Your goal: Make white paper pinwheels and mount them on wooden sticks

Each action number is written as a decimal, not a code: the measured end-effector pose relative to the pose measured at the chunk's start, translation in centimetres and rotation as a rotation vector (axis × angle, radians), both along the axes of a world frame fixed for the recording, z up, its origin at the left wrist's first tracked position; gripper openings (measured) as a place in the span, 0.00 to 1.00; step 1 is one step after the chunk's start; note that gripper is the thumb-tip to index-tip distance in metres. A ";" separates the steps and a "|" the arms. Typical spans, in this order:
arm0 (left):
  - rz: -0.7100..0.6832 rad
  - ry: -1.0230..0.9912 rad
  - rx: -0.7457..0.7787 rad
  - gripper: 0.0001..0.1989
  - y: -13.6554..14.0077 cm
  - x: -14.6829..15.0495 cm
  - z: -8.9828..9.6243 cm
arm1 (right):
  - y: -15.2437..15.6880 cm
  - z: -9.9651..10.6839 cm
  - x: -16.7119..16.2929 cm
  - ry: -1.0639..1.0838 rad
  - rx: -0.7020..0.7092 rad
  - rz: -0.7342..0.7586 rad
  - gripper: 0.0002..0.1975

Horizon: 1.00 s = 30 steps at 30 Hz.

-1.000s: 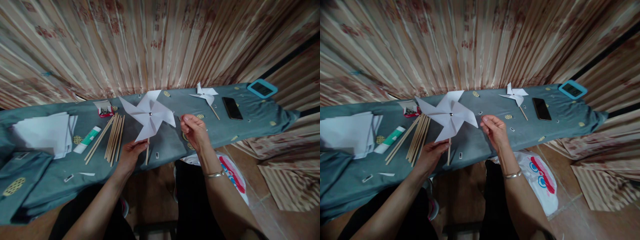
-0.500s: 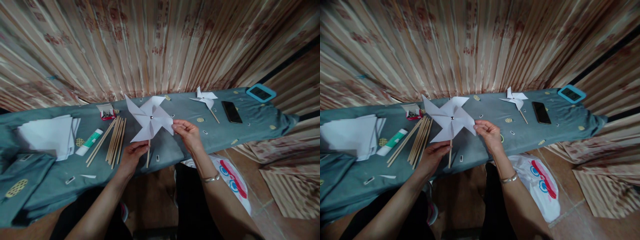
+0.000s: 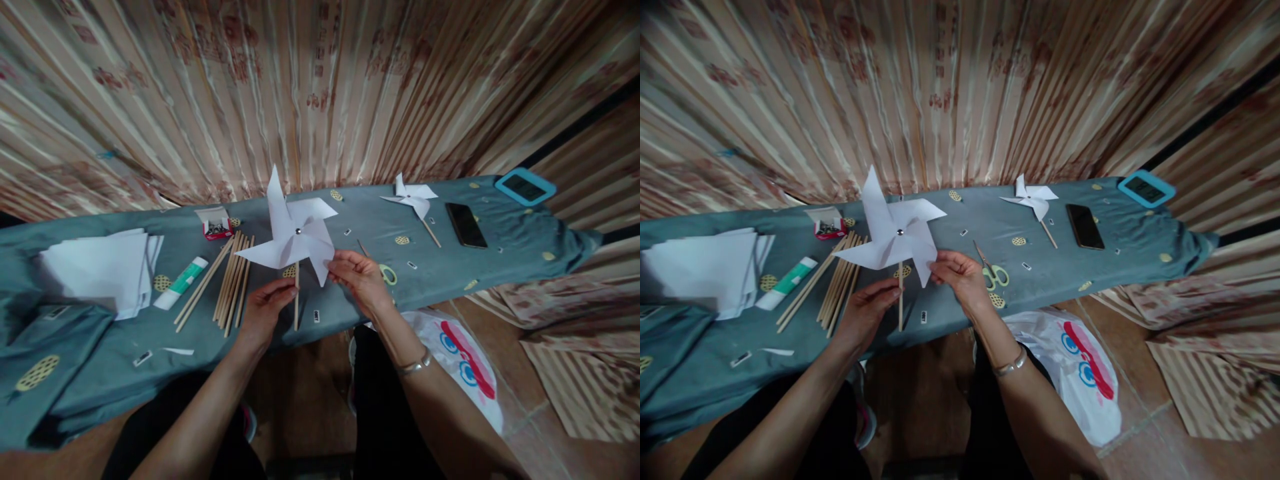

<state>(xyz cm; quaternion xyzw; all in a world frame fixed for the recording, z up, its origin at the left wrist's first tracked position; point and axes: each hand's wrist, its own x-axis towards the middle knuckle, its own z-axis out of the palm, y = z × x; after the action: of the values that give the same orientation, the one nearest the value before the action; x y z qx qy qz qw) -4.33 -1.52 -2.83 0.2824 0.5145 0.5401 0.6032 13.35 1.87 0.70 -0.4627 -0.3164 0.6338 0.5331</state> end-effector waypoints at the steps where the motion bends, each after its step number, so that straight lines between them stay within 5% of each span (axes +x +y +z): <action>1: 0.003 -0.008 0.000 0.19 0.0 0.0 0.0 | -0.1 -0.1 -0.2 0.010 -0.004 0.008 0.19; 24: -0.065 -0.023 0.031 0.19 -0.2 0.1 -0.2 | -1.0 -0.2 -2.4 -0.030 -0.013 0.217 0.21; 27: -0.039 -0.008 0.026 0.18 -0.2 0.0 -0.1 | -0.6 0.0 -0.6 -0.169 0.087 0.151 0.21; 30: -0.034 0.012 0.011 0.19 -0.2 0.0 0.0 | 0.3 -0.1 1.4 -0.279 0.187 -0.078 0.18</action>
<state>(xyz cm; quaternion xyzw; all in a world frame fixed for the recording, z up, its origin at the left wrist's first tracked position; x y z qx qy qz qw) -4.32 -1.75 -2.87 0.2977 0.5102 0.5310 0.6076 14.70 2.17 0.55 -0.5063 -0.4269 0.5100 0.5490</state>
